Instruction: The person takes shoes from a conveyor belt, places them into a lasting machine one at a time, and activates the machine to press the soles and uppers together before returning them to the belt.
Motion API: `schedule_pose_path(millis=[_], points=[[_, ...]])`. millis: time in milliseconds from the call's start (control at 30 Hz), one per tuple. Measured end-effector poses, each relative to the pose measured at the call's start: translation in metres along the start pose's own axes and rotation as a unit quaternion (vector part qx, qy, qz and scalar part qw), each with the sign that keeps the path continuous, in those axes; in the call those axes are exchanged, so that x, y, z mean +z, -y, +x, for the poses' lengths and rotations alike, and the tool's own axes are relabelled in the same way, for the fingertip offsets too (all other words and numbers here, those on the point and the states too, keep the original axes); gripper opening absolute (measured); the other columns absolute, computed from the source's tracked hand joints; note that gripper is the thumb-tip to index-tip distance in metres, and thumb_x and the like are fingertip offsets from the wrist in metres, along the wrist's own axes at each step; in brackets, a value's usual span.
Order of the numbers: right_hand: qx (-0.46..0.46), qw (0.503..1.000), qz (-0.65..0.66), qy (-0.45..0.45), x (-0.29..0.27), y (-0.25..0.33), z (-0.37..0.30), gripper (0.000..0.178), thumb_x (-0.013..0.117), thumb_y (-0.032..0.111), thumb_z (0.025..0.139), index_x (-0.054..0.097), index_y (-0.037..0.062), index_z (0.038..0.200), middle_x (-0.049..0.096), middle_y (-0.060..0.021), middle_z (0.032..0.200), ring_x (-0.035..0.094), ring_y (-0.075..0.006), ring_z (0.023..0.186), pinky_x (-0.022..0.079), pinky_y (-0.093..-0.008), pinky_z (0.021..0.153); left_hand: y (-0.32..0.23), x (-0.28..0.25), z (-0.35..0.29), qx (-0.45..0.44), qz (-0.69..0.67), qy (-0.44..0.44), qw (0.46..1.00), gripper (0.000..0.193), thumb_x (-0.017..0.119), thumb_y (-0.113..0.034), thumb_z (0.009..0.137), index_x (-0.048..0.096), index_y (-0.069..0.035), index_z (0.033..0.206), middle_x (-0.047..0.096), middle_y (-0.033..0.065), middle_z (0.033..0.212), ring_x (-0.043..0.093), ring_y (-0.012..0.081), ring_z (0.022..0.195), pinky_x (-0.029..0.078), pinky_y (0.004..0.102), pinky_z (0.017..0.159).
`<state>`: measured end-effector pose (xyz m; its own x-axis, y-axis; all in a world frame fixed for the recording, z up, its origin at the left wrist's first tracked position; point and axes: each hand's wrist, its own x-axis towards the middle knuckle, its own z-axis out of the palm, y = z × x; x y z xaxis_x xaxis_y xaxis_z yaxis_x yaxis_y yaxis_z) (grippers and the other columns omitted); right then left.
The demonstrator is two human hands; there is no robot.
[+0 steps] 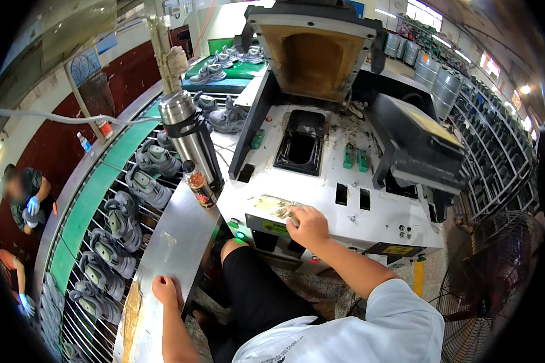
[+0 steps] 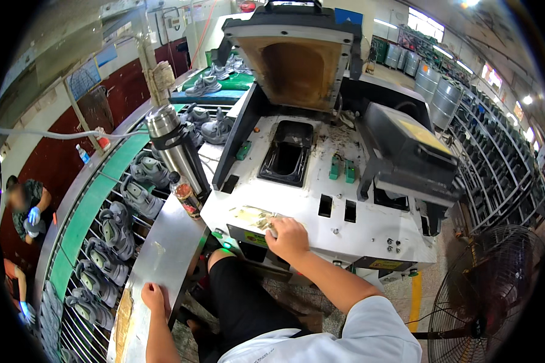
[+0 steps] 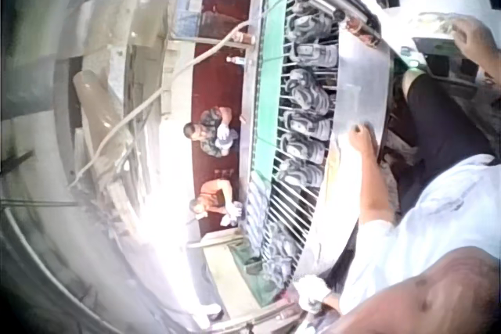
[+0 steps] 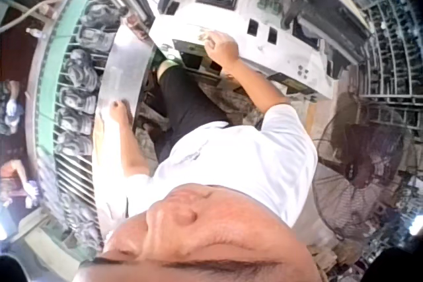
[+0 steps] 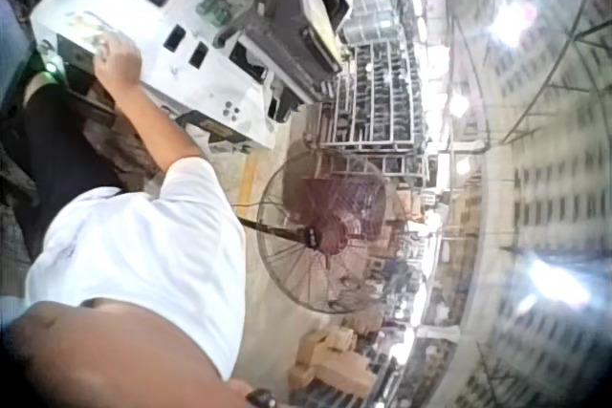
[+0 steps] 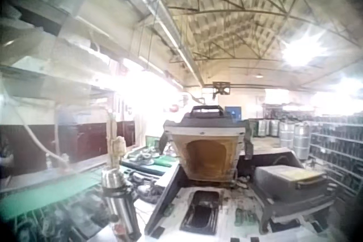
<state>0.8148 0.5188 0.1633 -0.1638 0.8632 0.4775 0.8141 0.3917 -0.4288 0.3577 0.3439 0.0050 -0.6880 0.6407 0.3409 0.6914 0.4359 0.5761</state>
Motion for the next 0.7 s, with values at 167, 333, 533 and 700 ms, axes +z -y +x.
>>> schedule_pose_path(millis=[167,333,533,700], points=[[0.020,0.999,-0.019,-0.029,-0.001,0.008,-0.007,0.026,0.066,0.024,0.077,0.070,0.0066,0.095,0.063,-0.0073,0.083,0.061,-0.0266,0.082,0.051,-0.0391,0.072,-0.013,0.004,0.006,-0.027,0.097,0.001,0.995,0.022,0.059,-0.020,0.079,0.056,-0.003,0.067,0.059,0.0171,0.069,0.056,0.0367,0.068,0.045,0.0469,0.062],[-0.025,0.998,-0.043,-0.048,0.002,0.011,-0.007,0.026,0.066,0.023,0.076,0.071,0.0065,0.096,0.062,-0.0061,0.082,0.060,-0.0257,0.080,0.048,-0.0378,0.071,-0.009,0.004,0.005,-0.011,0.089,-0.027,0.996,0.021,0.060,-0.020,0.079,0.056,-0.004,0.067,0.058,0.0159,0.068,0.056,0.0357,0.069,0.045,0.0462,0.063],[-0.044,0.996,-0.056,-0.052,0.004,0.013,-0.008,0.027,0.066,0.022,0.076,0.070,0.0064,0.098,0.060,-0.0059,0.080,0.059,-0.0257,0.079,0.047,-0.0373,0.073,-0.012,0.003,0.006,-0.024,0.063,-0.022,0.998,0.020,0.061,-0.019,0.078,0.056,-0.004,0.067,0.058,0.0160,0.069,0.056,0.0353,0.069,0.045,0.0455,0.064],[-0.057,0.995,-0.038,-0.070,0.004,0.011,-0.010,0.025,0.065,0.020,0.076,0.071,0.0060,0.096,0.059,-0.0054,0.077,0.058,-0.0252,0.075,0.047,-0.0369,0.069,-0.014,0.000,0.004,-0.029,0.061,-0.016,0.998,0.020,0.061,-0.020,0.078,0.056,-0.003,0.068,0.058,0.0165,0.070,0.056,0.0355,0.070,0.045,0.0451,0.064]])
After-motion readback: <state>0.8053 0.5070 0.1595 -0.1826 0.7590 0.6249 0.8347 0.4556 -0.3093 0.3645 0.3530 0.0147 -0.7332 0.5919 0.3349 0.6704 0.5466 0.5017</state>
